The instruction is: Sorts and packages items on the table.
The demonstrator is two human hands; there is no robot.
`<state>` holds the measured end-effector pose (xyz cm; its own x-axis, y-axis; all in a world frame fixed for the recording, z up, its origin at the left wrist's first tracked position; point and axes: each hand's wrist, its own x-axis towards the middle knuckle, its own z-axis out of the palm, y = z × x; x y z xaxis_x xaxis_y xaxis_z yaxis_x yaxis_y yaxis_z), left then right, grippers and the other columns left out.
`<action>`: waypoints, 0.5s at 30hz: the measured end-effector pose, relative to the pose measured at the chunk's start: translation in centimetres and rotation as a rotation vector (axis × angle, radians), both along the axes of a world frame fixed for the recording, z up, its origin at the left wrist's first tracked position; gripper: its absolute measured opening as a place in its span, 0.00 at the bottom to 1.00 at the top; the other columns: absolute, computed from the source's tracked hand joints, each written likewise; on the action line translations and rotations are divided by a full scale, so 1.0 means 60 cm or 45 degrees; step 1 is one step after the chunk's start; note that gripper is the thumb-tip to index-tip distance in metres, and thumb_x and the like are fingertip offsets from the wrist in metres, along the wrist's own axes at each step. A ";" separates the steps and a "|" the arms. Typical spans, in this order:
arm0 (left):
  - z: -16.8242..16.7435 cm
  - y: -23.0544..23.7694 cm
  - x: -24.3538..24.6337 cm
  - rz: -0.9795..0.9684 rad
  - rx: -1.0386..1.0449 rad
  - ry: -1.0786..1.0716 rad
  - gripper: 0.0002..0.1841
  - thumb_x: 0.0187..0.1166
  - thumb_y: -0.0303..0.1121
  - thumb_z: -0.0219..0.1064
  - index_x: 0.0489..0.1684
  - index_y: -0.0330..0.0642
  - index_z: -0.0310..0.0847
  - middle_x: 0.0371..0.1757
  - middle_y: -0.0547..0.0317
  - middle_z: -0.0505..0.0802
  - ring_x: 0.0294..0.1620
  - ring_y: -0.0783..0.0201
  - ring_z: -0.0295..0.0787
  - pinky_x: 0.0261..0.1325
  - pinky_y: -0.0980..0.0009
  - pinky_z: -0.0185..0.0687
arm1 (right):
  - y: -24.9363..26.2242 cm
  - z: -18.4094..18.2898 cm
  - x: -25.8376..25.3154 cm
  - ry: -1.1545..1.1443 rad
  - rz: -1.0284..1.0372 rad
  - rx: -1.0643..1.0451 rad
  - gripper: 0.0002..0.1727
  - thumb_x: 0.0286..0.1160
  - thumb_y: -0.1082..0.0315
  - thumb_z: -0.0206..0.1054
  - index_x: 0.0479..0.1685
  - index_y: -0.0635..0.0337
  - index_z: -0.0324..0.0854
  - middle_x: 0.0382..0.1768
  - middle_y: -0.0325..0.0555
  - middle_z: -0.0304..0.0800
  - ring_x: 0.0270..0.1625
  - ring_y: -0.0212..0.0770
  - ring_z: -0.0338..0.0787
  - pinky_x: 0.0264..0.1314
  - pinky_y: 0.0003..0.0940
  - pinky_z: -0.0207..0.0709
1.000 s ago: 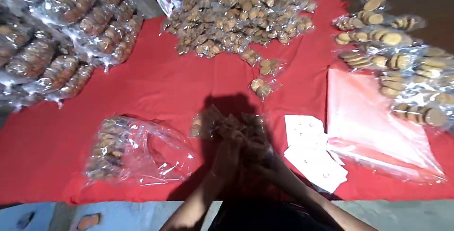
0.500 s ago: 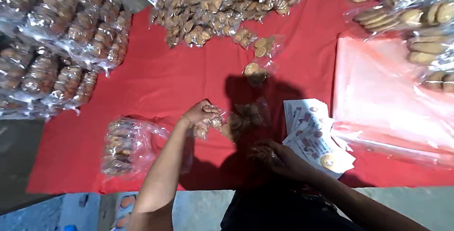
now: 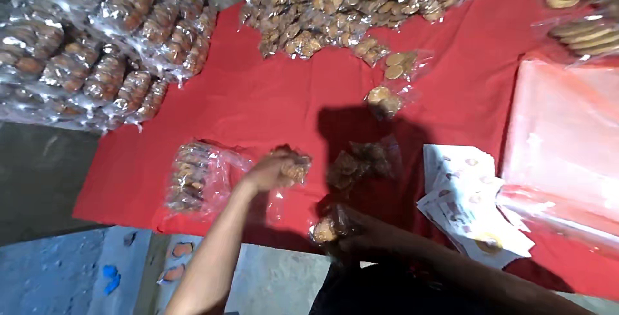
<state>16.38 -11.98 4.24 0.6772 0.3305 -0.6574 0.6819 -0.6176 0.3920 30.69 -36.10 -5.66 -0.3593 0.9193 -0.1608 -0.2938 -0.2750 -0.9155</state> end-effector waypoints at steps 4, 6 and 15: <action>-0.065 0.039 0.048 -0.307 0.198 0.297 0.32 0.67 0.44 0.81 0.76 0.57 0.80 0.91 0.49 0.64 0.89 0.39 0.58 0.83 0.32 0.55 | 0.015 -0.005 -0.039 -0.042 0.165 -0.191 0.26 0.78 0.70 0.63 0.76 0.65 0.69 0.55 0.43 0.88 0.53 0.28 0.89 0.61 0.30 0.84; -0.066 0.021 0.044 -0.350 0.237 0.151 0.33 0.66 0.39 0.82 0.76 0.50 0.79 0.75 0.36 0.81 0.74 0.34 0.76 0.72 0.32 0.71 | 0.015 -0.020 -0.038 -0.069 0.044 -0.337 0.21 0.79 0.66 0.62 0.69 0.64 0.75 0.49 0.40 0.91 0.49 0.30 0.90 0.57 0.33 0.86; -0.108 -0.127 -0.102 0.698 -0.929 -0.729 0.30 0.74 0.24 0.68 0.80 0.41 0.68 0.58 0.53 0.90 0.52 0.67 0.89 0.56 0.69 0.87 | -0.012 0.006 -0.068 0.362 -1.023 -0.409 0.19 0.90 0.54 0.46 0.61 0.54 0.76 0.42 0.35 0.94 0.44 0.31 0.93 0.49 0.33 0.89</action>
